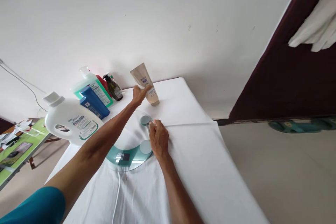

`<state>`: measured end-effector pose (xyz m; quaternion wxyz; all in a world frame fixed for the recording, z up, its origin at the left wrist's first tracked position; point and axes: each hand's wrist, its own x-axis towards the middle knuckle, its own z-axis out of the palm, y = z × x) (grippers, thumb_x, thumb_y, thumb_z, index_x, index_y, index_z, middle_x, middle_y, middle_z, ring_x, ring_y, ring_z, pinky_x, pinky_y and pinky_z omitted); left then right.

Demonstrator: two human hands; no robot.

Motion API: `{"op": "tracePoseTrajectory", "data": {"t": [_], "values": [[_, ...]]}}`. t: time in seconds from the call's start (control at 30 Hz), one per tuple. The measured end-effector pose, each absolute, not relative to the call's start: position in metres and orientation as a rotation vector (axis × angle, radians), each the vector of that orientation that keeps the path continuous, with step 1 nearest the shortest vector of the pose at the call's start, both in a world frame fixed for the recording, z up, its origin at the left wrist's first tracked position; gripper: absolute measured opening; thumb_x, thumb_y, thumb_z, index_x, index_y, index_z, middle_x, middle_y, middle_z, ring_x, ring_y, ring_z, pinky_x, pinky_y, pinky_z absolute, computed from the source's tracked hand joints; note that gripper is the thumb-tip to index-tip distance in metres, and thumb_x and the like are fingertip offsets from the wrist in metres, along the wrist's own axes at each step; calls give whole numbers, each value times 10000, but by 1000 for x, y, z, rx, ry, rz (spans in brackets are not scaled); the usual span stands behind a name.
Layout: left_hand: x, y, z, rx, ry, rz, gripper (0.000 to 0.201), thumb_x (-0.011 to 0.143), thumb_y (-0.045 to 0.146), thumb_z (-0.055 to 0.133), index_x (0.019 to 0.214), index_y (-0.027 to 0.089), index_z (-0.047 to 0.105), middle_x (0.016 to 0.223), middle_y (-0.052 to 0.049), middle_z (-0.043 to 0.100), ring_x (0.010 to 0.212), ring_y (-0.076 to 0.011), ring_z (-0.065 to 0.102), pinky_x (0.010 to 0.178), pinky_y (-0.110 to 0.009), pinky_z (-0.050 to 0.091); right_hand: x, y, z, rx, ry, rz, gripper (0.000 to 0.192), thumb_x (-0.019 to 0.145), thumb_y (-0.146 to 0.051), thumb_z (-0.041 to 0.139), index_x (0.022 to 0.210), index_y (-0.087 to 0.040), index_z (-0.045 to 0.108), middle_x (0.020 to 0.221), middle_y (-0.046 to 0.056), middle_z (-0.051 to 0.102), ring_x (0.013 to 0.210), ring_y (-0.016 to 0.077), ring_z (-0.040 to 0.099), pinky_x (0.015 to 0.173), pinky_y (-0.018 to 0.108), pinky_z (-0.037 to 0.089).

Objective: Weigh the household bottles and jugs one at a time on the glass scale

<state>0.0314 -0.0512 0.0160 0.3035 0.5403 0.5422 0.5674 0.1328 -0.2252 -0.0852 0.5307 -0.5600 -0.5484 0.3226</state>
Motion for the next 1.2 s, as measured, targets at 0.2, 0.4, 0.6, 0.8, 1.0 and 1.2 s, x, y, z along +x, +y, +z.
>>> {"op": "tracePoseTrajectory", "data": {"t": [0.2,0.4,0.6,0.8,1.0,1.2], "values": [[-39,-112,55,1414,1293,1645,368,690,411,973,847,129,796,950,-116,843,948,-289,813,864,-407,662,134,-224,-85,-1342,-1351,733,517,964,-697,383,986,-255,649,756,102,731,788,308,701,828,425,530],[-84,-191,61,1574,1335,1509,410,667,483,981,849,151,824,941,-125,849,897,-330,824,842,-468,688,138,-225,-85,-1377,-1400,762,480,936,-673,430,1011,-252,647,784,86,739,806,300,706,833,427,526],[-93,-235,36,1629,1305,1374,354,744,468,932,901,164,842,1003,-137,858,954,-365,831,862,-501,683,140,-232,-77,-1387,-1419,826,464,920,-665,437,1015,-254,628,795,74,746,746,277,704,815,417,533],[-92,-249,29,1632,1314,1344,379,750,494,932,913,165,839,1015,-143,857,973,-363,827,863,-479,672,140,-235,-75,-1376,-1410,820,463,918,-672,476,1009,-249,641,808,78,767,716,264,705,816,419,552],[-96,-258,23,1706,1270,1264,516,762,619,913,1009,174,831,1088,-149,847,1030,-355,802,899,-463,643,141,-236,-75,-1384,-1410,818,511,920,-699,500,1030,-230,670,863,96,791,698,251,709,797,419,580],[-138,-264,-3,1698,1388,1577,745,986,833,486,1162,186,812,1286,-173,793,1242,-347,725,1098,-505,550,140,-238,-71,-1425,-1385,855,467,898,-650,534,1050,-229,668,880,94,797,731,256,733,760,393,596]]}}
